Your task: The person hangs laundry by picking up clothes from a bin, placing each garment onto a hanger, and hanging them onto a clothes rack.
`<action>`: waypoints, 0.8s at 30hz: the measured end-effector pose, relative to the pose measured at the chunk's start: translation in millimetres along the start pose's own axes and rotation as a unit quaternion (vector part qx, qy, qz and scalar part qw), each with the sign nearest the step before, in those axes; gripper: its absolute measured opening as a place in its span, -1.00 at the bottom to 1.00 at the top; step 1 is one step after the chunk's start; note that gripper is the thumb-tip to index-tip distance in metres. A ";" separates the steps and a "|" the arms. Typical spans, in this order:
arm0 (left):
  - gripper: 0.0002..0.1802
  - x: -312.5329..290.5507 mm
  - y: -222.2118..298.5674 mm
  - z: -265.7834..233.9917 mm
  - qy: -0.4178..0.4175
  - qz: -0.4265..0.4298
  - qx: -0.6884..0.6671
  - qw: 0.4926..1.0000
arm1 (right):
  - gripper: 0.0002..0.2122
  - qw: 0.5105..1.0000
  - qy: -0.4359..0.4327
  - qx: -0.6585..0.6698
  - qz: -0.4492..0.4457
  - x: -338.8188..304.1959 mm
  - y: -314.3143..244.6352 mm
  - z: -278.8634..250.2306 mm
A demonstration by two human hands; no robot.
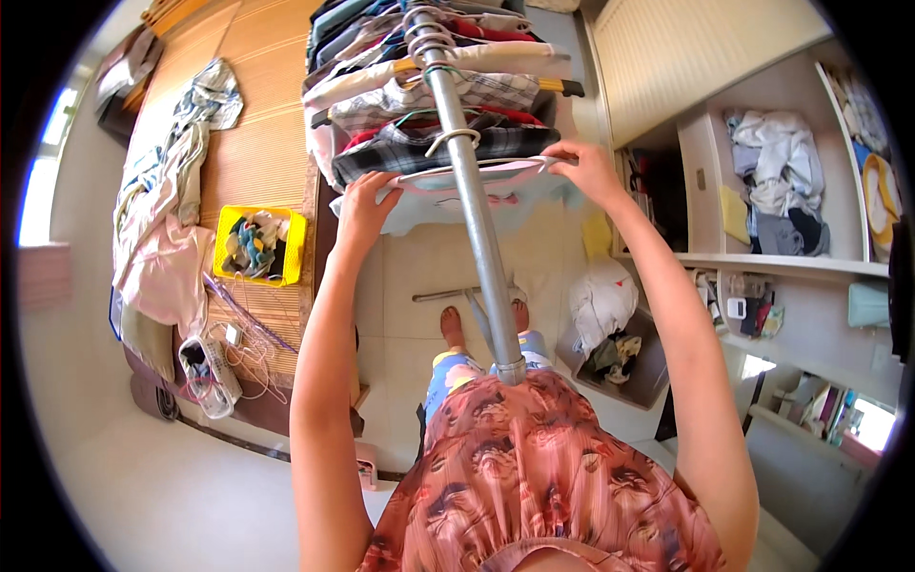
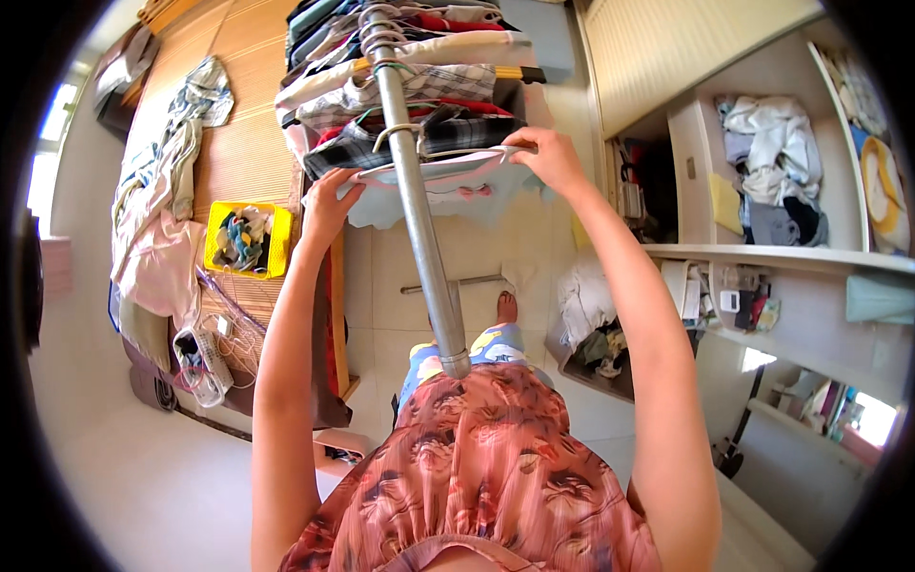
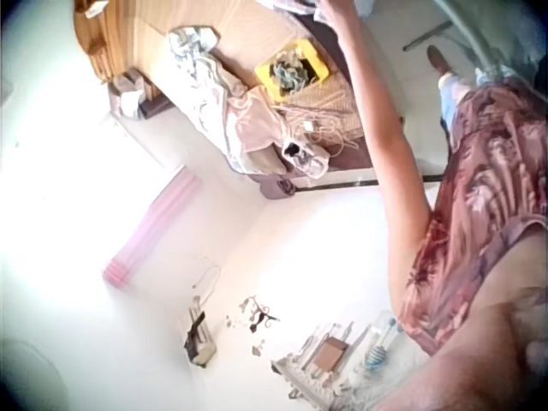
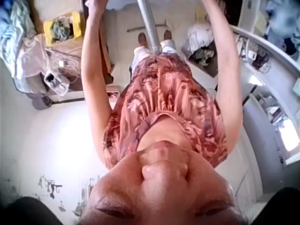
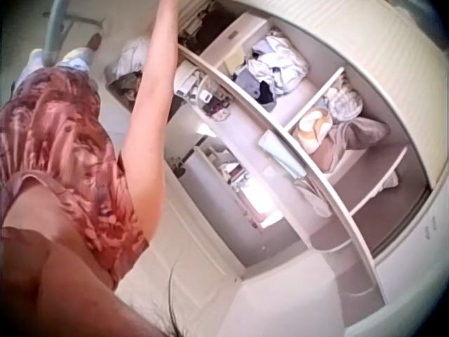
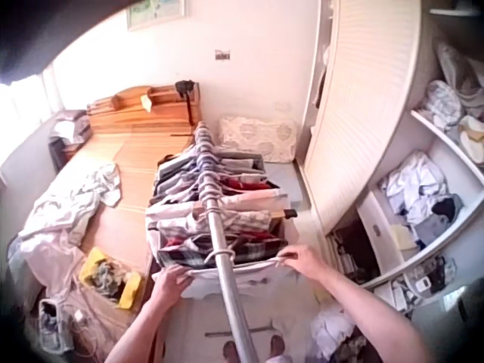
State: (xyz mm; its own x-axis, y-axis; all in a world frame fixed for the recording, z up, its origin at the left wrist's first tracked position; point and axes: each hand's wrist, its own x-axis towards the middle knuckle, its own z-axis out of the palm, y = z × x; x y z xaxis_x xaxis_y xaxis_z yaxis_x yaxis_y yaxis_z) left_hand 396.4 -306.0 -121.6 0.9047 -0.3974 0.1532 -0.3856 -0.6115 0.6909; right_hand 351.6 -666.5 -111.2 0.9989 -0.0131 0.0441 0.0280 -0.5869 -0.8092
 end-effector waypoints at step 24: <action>-0.62 49.9 -21.5 -12.2 0.226 0.038 0.090 0.969 | -0.63 0.953 0.101 -0.282 -0.041 -1.1 -10.1 -3.0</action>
State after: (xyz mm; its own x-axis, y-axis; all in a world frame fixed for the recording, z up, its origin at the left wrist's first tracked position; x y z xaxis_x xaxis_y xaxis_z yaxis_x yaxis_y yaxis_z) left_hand 452.0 -304.3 -120.2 0.8440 -0.1300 0.5203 -0.4422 -0.7176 0.5381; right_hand 350.2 -663.0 -101.4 0.9654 -0.0695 0.2514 0.0254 -0.9341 -0.3561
